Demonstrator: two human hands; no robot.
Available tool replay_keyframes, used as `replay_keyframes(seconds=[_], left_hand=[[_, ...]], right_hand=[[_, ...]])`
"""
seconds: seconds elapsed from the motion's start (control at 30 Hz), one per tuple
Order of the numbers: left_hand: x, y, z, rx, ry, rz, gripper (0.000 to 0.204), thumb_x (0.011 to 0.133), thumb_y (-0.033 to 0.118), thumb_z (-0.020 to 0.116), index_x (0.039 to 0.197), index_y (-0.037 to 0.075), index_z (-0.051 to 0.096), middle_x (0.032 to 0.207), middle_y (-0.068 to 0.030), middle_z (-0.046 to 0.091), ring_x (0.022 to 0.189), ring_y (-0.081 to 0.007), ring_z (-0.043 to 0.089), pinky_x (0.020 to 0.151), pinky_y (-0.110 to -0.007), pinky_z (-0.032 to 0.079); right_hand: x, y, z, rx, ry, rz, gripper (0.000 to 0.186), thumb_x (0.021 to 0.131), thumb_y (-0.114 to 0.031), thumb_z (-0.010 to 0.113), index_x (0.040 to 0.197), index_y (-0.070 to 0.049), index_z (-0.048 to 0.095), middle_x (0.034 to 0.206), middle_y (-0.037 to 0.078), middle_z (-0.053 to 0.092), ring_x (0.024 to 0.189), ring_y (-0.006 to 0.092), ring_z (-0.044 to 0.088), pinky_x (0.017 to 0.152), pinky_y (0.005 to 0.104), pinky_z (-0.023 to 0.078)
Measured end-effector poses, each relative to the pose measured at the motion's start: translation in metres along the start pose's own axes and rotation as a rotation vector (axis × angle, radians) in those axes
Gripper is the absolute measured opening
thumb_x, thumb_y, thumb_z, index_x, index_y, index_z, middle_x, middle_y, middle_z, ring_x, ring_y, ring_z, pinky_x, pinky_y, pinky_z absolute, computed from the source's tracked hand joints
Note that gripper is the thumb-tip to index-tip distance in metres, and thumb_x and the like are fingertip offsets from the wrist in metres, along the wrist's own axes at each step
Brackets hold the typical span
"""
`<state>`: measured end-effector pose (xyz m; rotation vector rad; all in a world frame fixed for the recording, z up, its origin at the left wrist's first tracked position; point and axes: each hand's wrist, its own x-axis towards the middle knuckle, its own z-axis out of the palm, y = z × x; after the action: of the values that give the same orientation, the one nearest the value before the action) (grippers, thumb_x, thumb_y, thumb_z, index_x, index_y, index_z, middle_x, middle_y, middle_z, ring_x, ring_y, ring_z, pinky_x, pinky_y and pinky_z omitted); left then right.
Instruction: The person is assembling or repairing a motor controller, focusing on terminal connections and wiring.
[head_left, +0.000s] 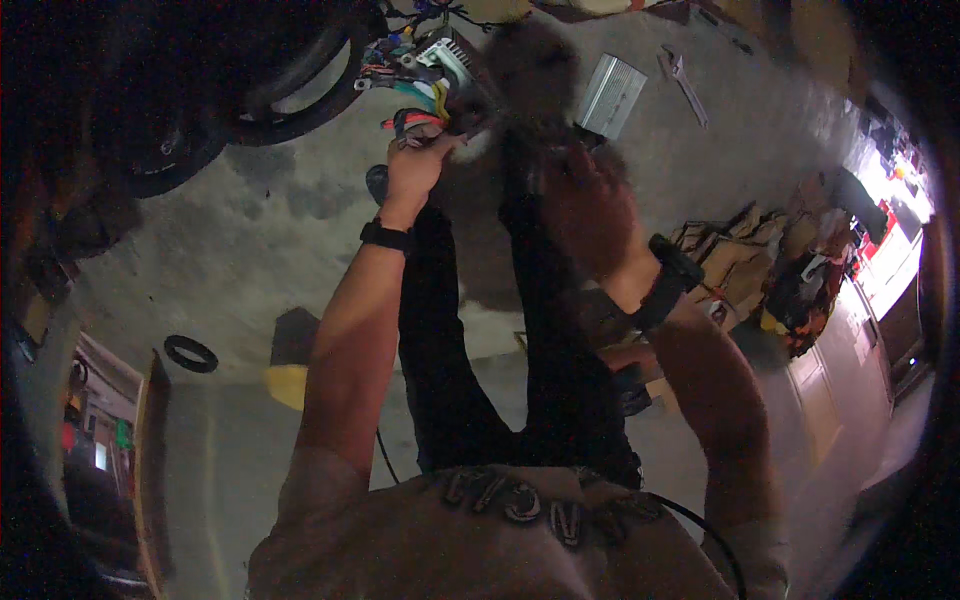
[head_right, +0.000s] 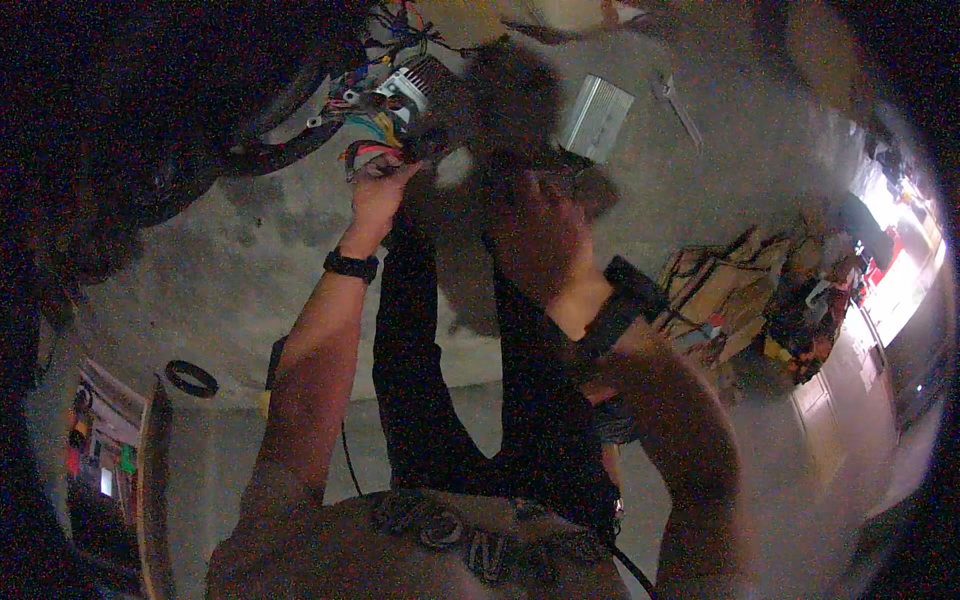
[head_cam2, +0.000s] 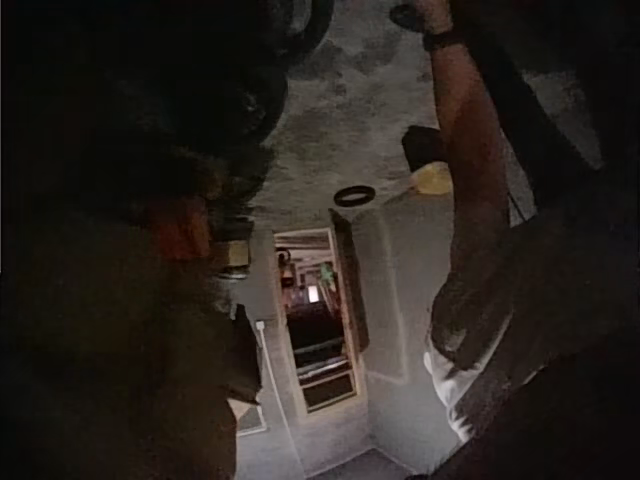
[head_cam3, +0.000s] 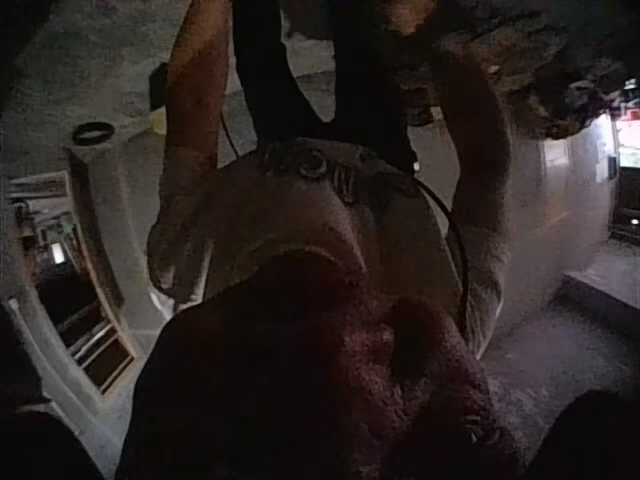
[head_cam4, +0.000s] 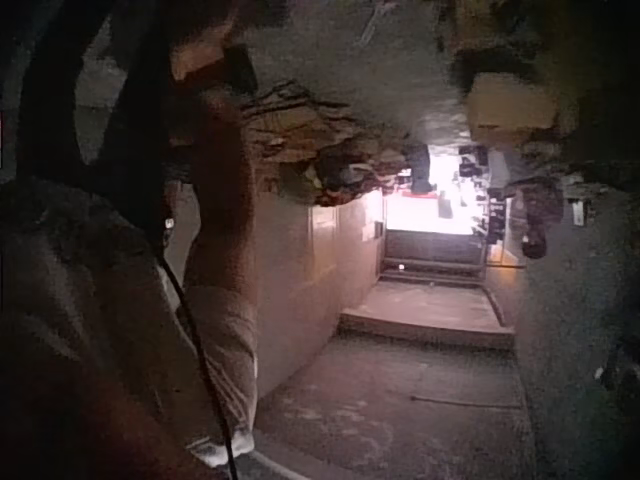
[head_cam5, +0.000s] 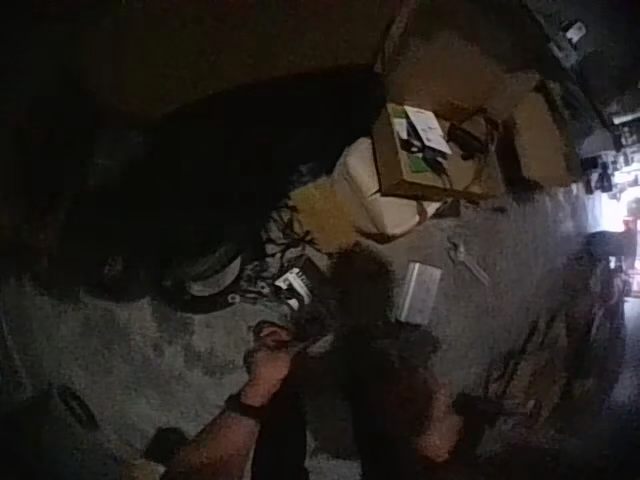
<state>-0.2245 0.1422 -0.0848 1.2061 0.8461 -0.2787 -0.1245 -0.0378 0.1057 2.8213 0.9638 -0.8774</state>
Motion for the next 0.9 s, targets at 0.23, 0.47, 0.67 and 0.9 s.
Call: replay_keyframes(seconds=[0.23,0.47,0.67,0.9], left_hand=[[0.001,0.007,0.0,0.065,0.081,-0.143,0.023,0.08,0.017,0.082,0.072,0.01,0.062,0.064,0.0037,0.054,0.054,-0.0087,0.045,0.052,-0.028,0.034],[-0.004,0.027,0.006,0.208,0.006,-0.096,0.018,0.083,0.015,0.08,0.076,0.005,0.067,0.068,0.0074,0.055,0.06,-0.0053,0.044,0.056,-0.026,0.032],[-0.005,0.028,0.006,0.018,0.083,-0.28,0.014,0.083,0.011,0.08,0.077,0.006,0.068,0.069,0.0073,0.055,0.06,-0.0053,0.044,0.055,-0.026,0.032],[-0.007,0.031,0.011,0.032,0.07,-0.238,0.015,0.083,0.01,0.08,0.079,0.007,0.066,0.067,0.0076,0.053,0.056,-0.0055,0.041,0.051,-0.027,0.03]], right_hand=[[0.017,0.016,0.003,0.447,0.034,0.26,0.02,0.086,-0.012,0.058,0.1,-0.001,0.068,0.096,0.02,0.069,0.08,0.0377,0.068,0.071,0.0432,0.057],[-0.002,0.021,0.021,0.758,0.382,0.073,0.017,0.087,-0.013,0.059,0.089,-0.001,0.07,0.086,0.02,0.069,0.084,0.0365,0.068,0.071,0.0434,0.056],[-0.009,0.015,-0.001,0.435,-0.046,0.166,0.036,0.082,-0.012,0.059,0.117,-0.002,0.06,0.106,0.017,0.063,0.088,0.0374,0.065,0.078,0.0458,0.055],[-0.016,0.003,-0.007,0.107,0.033,-0.093,0.03,0.087,-0.021,0.061,0.106,0.002,0.062,0.096,0.018,0.062,0.08,0.0319,0.069,0.059,0.0396,0.058]])
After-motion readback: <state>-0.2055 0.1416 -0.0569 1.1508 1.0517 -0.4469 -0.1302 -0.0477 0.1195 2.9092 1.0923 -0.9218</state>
